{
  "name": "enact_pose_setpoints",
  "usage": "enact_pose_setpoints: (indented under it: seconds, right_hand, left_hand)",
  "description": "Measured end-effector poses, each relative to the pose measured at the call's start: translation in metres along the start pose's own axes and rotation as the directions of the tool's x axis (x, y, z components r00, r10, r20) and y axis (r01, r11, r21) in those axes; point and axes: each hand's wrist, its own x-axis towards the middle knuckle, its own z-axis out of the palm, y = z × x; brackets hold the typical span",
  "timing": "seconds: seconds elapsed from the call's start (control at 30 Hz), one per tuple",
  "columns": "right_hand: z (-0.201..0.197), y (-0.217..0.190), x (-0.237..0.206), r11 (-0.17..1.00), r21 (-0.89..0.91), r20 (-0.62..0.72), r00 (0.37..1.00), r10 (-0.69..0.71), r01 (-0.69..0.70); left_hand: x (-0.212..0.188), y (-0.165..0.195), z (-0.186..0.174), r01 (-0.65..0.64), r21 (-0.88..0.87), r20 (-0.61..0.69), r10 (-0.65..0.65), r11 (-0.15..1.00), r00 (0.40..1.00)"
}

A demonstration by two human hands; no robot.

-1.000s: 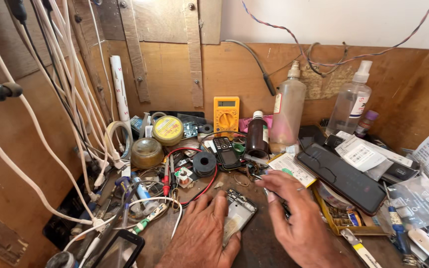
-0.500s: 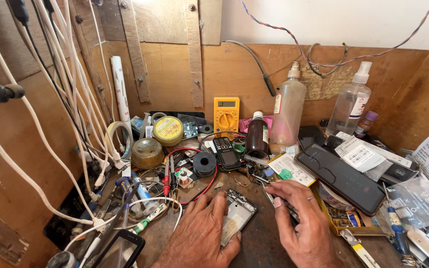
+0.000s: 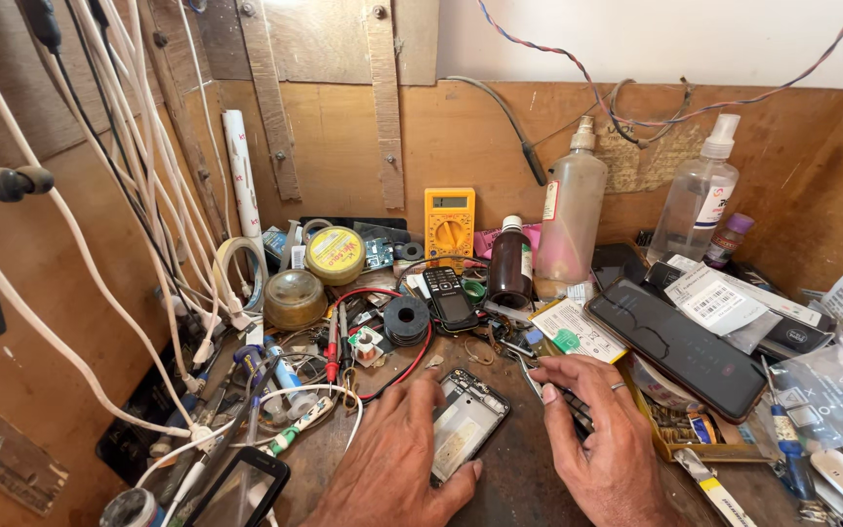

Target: The person works on a disassembled smartphone on a cluttered workbench. They use a small screwdriver to manipulate internal components, then place a battery into the phone chassis and press it into place.

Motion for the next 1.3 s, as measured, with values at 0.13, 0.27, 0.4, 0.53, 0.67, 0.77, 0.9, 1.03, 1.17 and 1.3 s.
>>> enact_pose_setpoints:
  seconds: [0.13, 0.27, 0.4, 0.53, 0.67, 0.77, 0.9, 1.03, 1.17, 1.3]
  right_hand:
    - [-0.001, -0.001, 0.0, 0.998, -0.044, -0.024, 0.998, -0.05, 0.049]
    - [0.001, -0.004, -0.003, 0.997, -0.062, -0.018, 0.999, -0.05, 0.049]
    - [0.003, -0.008, -0.006, 0.996, -0.072, -0.014, 0.999, -0.052, 0.051]
    - [0.006, -0.01, -0.007, 0.998, -0.041, -0.014, 0.999, -0.038, 0.037]
    - [0.006, -0.011, -0.009, 0.987, -0.117, -0.009, 0.993, -0.114, 0.113]
    - [0.006, -0.014, -0.009, 0.995, -0.093, 0.049, 0.998, -0.026, 0.03]
    - [0.006, -0.023, -0.012, 0.992, -0.047, 0.16, 0.981, -0.111, 0.12]
    - [0.007, -0.029, -0.014, 0.953, 0.012, 0.303, 0.907, -0.292, 0.302]
    - [0.008, -0.026, -0.016, 0.968, 0.02, 0.386, 0.891, -0.24, 0.252]
    - [0.012, -0.021, -0.013, 0.971, 0.003, 0.409, 0.885, -0.22, 0.24]
  left_hand:
    - [-0.002, -0.006, 0.008, -0.019, 0.026, -0.071, 0.021, 0.999, 0.997]
    - [-0.01, -0.013, 0.013, -0.004, 0.007, -0.086, 0.005, 1.0, 0.996]
    - [-0.018, -0.015, 0.009, -0.032, -0.025, -0.136, 0.029, 0.999, 0.99]
    - [-0.024, -0.016, -0.002, 0.079, -0.053, -0.105, -0.084, 0.995, 0.991]
    - [-0.034, -0.02, -0.011, 0.103, -0.086, -0.149, -0.115, 0.991, 0.982]
    - [-0.04, -0.03, -0.02, 0.154, -0.074, -0.091, -0.161, 0.985, 0.983]
    - [-0.047, -0.038, -0.022, 0.123, -0.056, -0.076, -0.127, 0.991, 0.989]
    - [-0.051, -0.041, -0.017, 0.087, -0.02, -0.062, -0.088, 0.996, 0.994]
    - [-0.051, -0.043, -0.008, 0.124, -0.092, -0.011, -0.125, 0.988, 0.992]
    - [-0.047, -0.049, -0.004, 0.106, -0.102, 0.005, -0.106, 0.989, 0.994]
